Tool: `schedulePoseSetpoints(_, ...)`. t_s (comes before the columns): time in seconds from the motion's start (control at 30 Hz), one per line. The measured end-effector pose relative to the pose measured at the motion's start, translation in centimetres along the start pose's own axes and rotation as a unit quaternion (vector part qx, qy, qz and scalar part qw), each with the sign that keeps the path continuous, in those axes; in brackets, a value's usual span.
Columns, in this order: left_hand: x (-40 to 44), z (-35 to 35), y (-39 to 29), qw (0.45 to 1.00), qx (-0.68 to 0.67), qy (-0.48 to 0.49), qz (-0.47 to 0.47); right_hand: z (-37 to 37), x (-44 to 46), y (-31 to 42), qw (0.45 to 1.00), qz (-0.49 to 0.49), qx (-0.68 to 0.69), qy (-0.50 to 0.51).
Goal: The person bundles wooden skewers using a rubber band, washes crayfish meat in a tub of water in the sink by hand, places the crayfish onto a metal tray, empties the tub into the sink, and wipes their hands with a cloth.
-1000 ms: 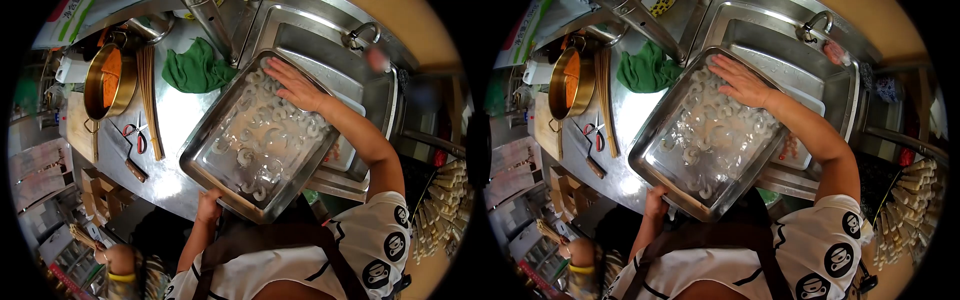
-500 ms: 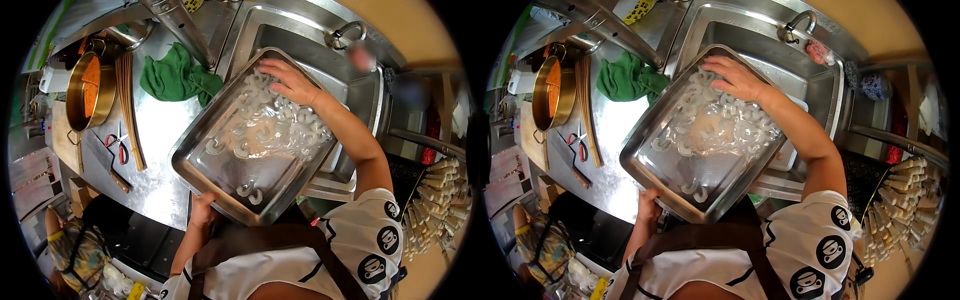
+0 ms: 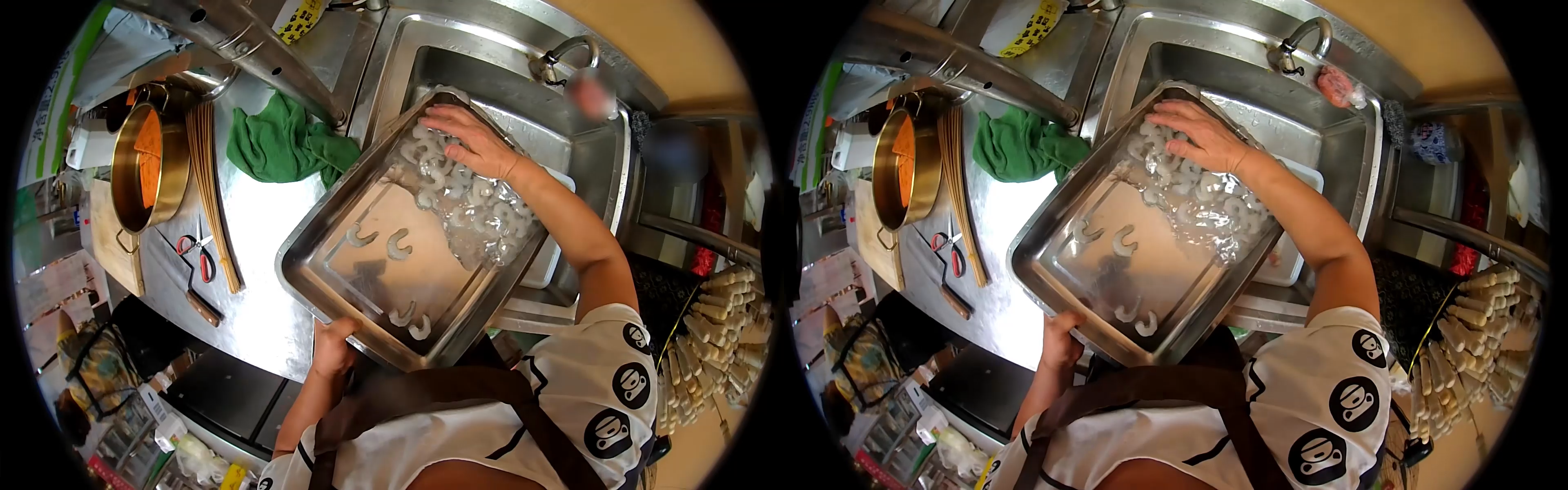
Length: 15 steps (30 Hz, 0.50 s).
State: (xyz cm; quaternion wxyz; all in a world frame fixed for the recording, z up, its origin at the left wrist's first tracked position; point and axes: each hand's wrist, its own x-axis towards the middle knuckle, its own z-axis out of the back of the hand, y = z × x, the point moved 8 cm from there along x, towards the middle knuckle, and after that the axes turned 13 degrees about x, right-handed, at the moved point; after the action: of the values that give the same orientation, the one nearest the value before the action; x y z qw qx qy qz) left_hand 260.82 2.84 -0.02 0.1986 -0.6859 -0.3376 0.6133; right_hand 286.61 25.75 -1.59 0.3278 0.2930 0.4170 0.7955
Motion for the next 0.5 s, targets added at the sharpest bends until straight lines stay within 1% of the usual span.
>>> schedulePoseSetpoints(0.2, -0.2, 0.2, -0.9, 1.000, 0.020, -0.012, 0.009, 0.0, 0.2, -0.2, 1.000, 0.004, 0.019, -0.002)
schedulePoseSetpoints(0.3, -0.5, 0.4, -1.6, 0.999, 0.028, -0.041, -0.003, -0.1, 0.3, -0.5, 0.999, -0.005, 0.044, -0.003)
schedulePoseSetpoints(0.5, -0.8, 0.1, -2.5, 0.999, 0.025, -0.027, -0.009, -0.3, 0.5, -1.1, 0.999, 0.012, 0.037, -0.013)
